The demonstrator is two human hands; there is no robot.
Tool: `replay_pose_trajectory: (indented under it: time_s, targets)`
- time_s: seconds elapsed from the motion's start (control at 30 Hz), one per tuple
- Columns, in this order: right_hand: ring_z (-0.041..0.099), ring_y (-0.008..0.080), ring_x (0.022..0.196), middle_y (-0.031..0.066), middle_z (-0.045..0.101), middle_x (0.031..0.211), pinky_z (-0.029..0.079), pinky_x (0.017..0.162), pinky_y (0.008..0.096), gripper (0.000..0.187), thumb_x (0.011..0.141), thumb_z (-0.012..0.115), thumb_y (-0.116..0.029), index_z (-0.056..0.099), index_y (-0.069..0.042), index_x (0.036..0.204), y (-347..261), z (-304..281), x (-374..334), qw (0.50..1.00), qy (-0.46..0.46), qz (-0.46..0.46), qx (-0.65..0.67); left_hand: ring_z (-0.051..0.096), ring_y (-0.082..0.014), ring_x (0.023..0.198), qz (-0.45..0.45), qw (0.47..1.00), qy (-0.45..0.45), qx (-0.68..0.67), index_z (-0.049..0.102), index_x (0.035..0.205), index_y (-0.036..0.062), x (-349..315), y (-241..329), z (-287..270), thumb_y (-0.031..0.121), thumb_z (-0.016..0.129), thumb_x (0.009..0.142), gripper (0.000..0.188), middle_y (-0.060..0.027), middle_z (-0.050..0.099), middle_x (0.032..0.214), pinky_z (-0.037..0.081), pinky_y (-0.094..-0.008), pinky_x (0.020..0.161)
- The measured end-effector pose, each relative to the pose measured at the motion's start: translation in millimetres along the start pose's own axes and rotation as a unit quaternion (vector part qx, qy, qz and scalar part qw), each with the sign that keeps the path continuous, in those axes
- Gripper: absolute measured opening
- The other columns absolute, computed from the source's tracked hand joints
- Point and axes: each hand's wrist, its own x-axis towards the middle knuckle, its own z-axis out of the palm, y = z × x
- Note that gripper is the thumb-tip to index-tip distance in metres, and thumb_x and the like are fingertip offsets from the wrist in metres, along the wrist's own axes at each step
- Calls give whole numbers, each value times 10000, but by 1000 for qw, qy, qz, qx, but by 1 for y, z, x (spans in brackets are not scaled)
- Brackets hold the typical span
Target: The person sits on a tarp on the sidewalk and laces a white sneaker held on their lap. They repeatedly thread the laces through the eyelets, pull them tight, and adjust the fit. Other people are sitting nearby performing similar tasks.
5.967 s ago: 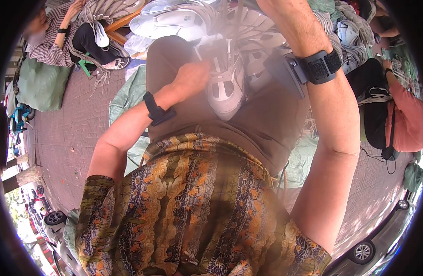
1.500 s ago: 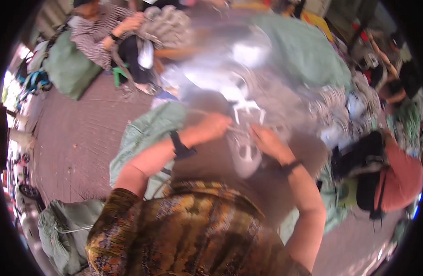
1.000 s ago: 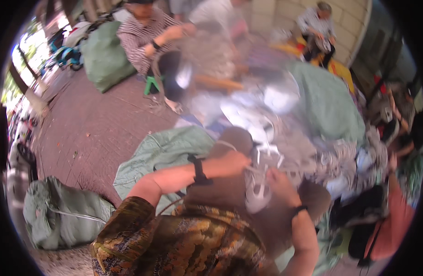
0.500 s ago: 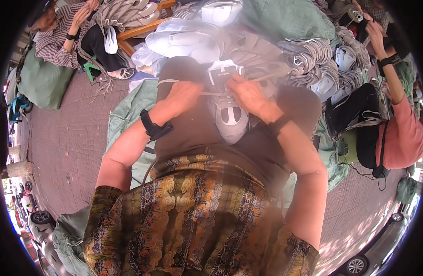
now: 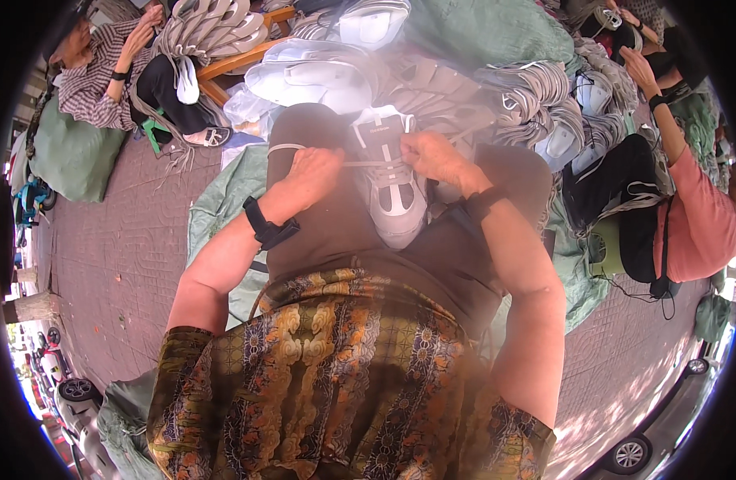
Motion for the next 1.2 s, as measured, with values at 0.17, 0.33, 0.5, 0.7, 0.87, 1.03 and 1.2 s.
replay_pose_trajectory:
  time_s: [0.17,0.33,0.5,0.7,0.87,1.03,1.2]
  targets:
    - [565,270,726,127,592,750,446,679,377,109,767,621,-133,581,-41,811,17,1,-4,997,-21,28,66,637,-358,743,-14,1000,-6,-11,586,777,-25,-1,-1,0,25,549,728,80,-204,623,707,488,-451,661]
    - [584,294,783,133,606,848,460,706,387,142,769,627,-140,583,-53,872,22,-30,-13,999,1,37,16,600,-394,744,-44,992,-10,-113,581,814,4,-1,-14,2,87,522,780,108,-205,614,741,458,-469,665]
    - [597,330,833,150,614,876,465,721,412,194,779,635,-171,577,-63,929,-2,-36,-27,987,69,-17,-146,572,-309,623,-48,961,-6,-273,601,769,4,-5,-27,-7,165,552,782,169,-157,591,661,445,-394,608]
    - [449,66,605,-43,476,656,400,530,244,242,883,607,-255,578,-49,759,13,-48,-26,984,20,48,168,558,-256,592,-180,897,-126,-384,615,751,-6,4,-31,-15,120,565,738,136,-124,575,605,439,-349,577]
    - [399,69,575,-38,434,621,356,494,253,243,875,605,-210,551,-39,711,40,-37,-25,991,60,66,98,615,-349,767,-136,963,-64,-224,642,712,22,2,-32,0,97,554,736,118,-178,638,747,480,-426,693]
    - [392,65,567,-39,425,593,334,480,246,238,870,604,-188,550,-40,692,53,-36,-25,990,69,79,96,575,-415,761,-117,982,-50,-142,619,698,8,3,-30,1,88,524,733,130,-202,611,710,456,-482,716]
    - [423,88,573,-12,486,654,359,511,259,189,836,633,-185,526,-39,783,57,-43,-26,987,33,60,144,577,-209,617,-152,940,-82,-296,609,734,24,-6,-34,-6,99,550,775,103,-108,597,665,442,-332,542]
